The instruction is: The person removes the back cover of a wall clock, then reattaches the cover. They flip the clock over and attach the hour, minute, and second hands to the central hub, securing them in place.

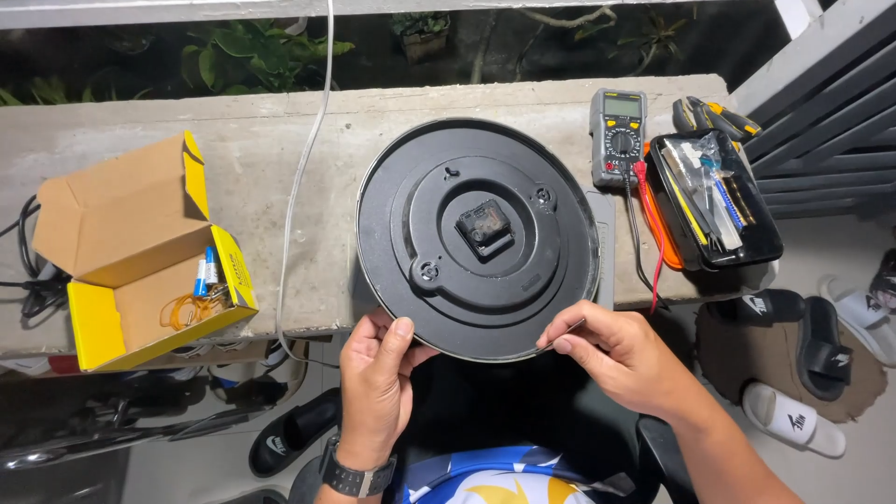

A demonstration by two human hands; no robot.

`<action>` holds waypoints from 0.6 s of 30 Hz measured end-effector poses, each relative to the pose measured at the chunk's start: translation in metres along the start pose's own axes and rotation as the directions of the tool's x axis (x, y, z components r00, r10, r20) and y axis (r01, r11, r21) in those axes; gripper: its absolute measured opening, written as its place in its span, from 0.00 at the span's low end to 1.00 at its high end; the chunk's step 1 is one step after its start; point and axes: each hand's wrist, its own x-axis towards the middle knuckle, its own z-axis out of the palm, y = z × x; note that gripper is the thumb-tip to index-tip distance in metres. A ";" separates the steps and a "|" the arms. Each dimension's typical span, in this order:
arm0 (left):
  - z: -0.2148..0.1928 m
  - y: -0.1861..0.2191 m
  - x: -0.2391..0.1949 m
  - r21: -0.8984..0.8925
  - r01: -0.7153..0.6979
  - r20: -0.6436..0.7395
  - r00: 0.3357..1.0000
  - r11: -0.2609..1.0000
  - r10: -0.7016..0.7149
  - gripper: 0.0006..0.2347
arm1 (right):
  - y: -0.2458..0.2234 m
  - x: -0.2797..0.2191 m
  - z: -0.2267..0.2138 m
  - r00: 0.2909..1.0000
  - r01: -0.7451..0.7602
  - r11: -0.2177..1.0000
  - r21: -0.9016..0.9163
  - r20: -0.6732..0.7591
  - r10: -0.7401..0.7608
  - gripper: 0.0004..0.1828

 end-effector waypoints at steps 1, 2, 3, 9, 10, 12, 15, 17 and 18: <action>0.001 0.001 0.000 0.001 0.001 -0.001 1.000 1.000 -0.001 0.12 | -0.001 0.002 -0.002 1.000 -0.001 1.000 0.001 0.001 0.001 0.08; 0.001 0.003 -0.001 0.004 -0.001 -0.003 1.000 1.000 0.001 0.12 | -0.002 0.004 -0.003 1.000 0.004 1.000 -0.021 0.030 -0.003 0.09; 0.002 0.004 0.000 0.005 -0.004 -0.003 1.000 1.000 0.004 0.12 | -0.004 0.006 -0.005 0.998 0.011 0.999 -0.045 0.058 -0.008 0.09; 0.001 0.002 0.002 0.022 -0.012 -0.011 1.000 1.000 0.012 0.10 | -0.016 0.018 -0.007 0.983 0.042 0.988 -0.150 0.183 -0.014 0.08; 0.002 0.003 0.002 0.023 -0.011 -0.009 1.000 1.000 0.011 0.10 | -0.018 0.016 -0.006 0.983 0.041 0.988 -0.150 0.182 -0.013 0.08; 0.005 0.006 0.001 0.017 -0.008 -0.010 1.000 1.000 0.008 0.12 | -0.022 0.015 -0.005 0.973 0.171 0.962 -0.213 0.188 -0.132 0.12; 0.007 0.008 0.002 -0.009 -0.001 -0.010 1.000 1.000 0.001 0.12 | -0.033 0.008 -0.001 0.934 0.346 0.905 -0.248 0.181 -0.307 0.09; 0.006 0.008 0.004 -0.021 -0.003 -0.006 1.000 1.000 0.003 0.13 | -0.033 0.002 0.008 0.886 0.463 0.842 -0.277 0.155 -0.436 0.07; 0.005 0.008 0.005 -0.034 -0.004 -0.002 1.000 0.999 0.004 0.13 | -0.033 -0.001 0.011 0.820 0.569 0.762 -0.310 0.135 -0.557 0.07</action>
